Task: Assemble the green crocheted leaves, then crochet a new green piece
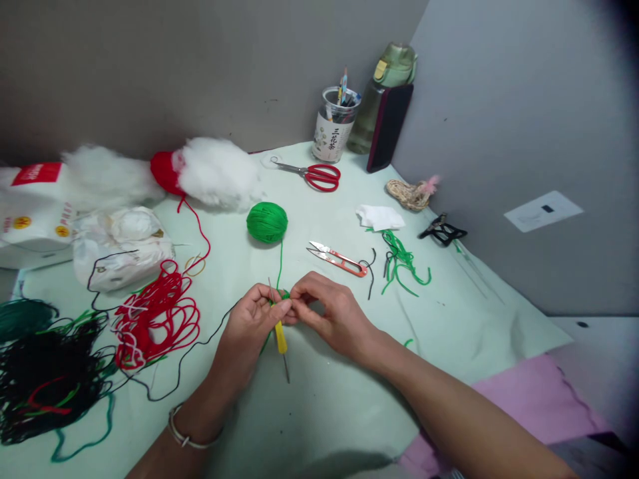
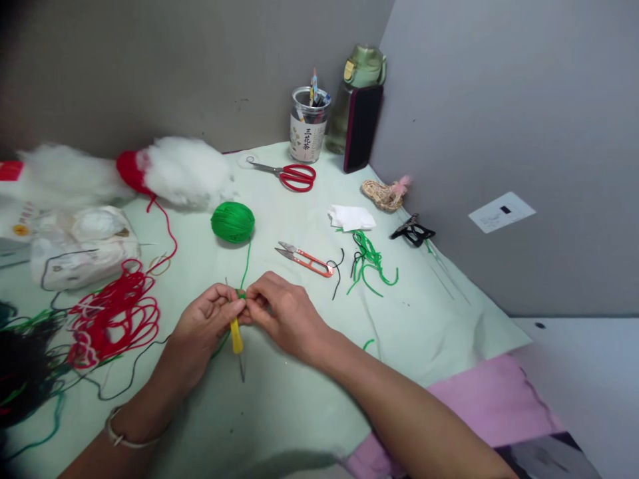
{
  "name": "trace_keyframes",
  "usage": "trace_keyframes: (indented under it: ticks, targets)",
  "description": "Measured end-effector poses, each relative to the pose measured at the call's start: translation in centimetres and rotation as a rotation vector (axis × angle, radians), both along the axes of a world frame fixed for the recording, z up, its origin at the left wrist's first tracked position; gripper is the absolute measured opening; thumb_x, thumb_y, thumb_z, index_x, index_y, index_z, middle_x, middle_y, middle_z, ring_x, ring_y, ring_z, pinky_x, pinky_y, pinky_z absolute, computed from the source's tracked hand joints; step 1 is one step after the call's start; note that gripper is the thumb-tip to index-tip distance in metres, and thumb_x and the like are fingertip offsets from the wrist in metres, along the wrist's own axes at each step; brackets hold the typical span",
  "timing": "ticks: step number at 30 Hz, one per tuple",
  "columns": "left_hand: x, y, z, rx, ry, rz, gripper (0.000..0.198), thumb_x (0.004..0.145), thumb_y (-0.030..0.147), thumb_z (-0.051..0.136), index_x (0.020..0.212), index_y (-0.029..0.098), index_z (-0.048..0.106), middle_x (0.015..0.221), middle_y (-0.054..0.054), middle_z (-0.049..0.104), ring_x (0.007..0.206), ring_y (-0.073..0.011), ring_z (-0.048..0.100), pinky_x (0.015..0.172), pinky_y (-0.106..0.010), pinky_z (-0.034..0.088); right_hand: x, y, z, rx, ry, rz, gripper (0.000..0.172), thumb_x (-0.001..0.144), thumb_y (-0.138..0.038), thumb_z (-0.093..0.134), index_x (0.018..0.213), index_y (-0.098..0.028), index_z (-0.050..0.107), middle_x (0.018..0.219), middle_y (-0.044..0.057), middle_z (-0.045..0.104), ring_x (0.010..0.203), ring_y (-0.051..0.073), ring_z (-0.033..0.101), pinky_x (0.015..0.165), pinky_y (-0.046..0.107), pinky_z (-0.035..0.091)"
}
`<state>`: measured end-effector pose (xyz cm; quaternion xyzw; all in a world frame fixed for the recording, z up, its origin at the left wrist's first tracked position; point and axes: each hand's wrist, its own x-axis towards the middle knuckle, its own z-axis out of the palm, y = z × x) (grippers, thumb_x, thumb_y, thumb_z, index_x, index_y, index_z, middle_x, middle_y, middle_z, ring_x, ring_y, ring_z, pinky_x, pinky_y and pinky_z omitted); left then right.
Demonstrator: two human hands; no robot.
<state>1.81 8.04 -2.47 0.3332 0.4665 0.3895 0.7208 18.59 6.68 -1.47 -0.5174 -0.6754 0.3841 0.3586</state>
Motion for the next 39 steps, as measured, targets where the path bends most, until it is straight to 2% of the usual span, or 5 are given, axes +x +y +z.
trace_keyframes:
  ticks: [8, 18, 24, 33, 39]
  targets:
    - [0.2, -0.1, 0.1, -0.011, -0.020, -0.025, 0.028, 0.078, 0.031, 0.080, 0.073, 0.018, 0.056, 0.063, 0.003, 0.066, 0.058, -0.0102, 0.059, 0.060, -0.020, 0.047, -0.4, -0.2, 0.2, 0.061, -0.064, -0.014, 0.012, 0.087, -0.012, 0.058, 0.080, -0.020, 0.054, 0.077, -0.002, 0.056, 0.066, 0.010, 0.055, 0.061, 0.022, 0.043]
    - [-0.2, -0.1, 0.6, -0.087, -0.055, -0.040, 0.024, 0.085, 0.029, 0.073, 0.079, 0.020, 0.052, 0.061, 0.006, 0.058, 0.055, -0.0076, 0.050, 0.055, -0.018, 0.040, -0.1, 0.0, -0.1, 0.159, -0.120, -0.037, 0.013, 0.083, -0.008, 0.052, 0.081, -0.021, 0.051, 0.075, -0.002, 0.055, 0.064, 0.011, 0.054, 0.061, 0.023, 0.042]
    - [-0.3, 0.1, 0.2, -0.088, -0.078, -0.035, 0.020, 0.082, 0.026, 0.075, 0.088, 0.019, 0.057, 0.052, 0.012, 0.039, 0.043, -0.0039, 0.026, 0.042, -0.017, 0.019, -0.4, 0.1, -0.4, 0.169, -0.157, -0.016, 0.014, 0.082, -0.008, 0.052, 0.081, -0.021, 0.051, 0.075, -0.002, 0.055, 0.065, 0.011, 0.054, 0.061, 0.023, 0.041]
    - [-0.7, 0.2, 0.1, -0.099, -0.077, 0.072, 0.015, 0.077, 0.023, 0.075, 0.085, 0.015, 0.064, 0.054, 0.012, 0.039, 0.042, -0.0017, 0.026, 0.042, -0.014, 0.021, 0.2, 0.3, -0.3, 0.149, -0.222, -0.099, 0.015, 0.079, -0.006, 0.052, 0.078, -0.021, 0.050, 0.074, -0.002, 0.055, 0.063, 0.011, 0.054, 0.060, 0.024, 0.041]
    - [-0.7, 0.1, 0.3, -0.117, -0.078, 0.030, 0.016, 0.080, 0.026, 0.076, 0.087, 0.015, 0.066, 0.047, 0.012, 0.038, 0.042, -0.0036, 0.025, 0.041, -0.015, 0.023, 1.2, 0.8, 0.0, 0.122, -0.229, -0.136, 0.014, 0.085, -0.008, 0.054, 0.079, -0.021, 0.054, 0.076, 0.000, 0.059, 0.066, 0.013, 0.056, 0.064, 0.026, 0.043]
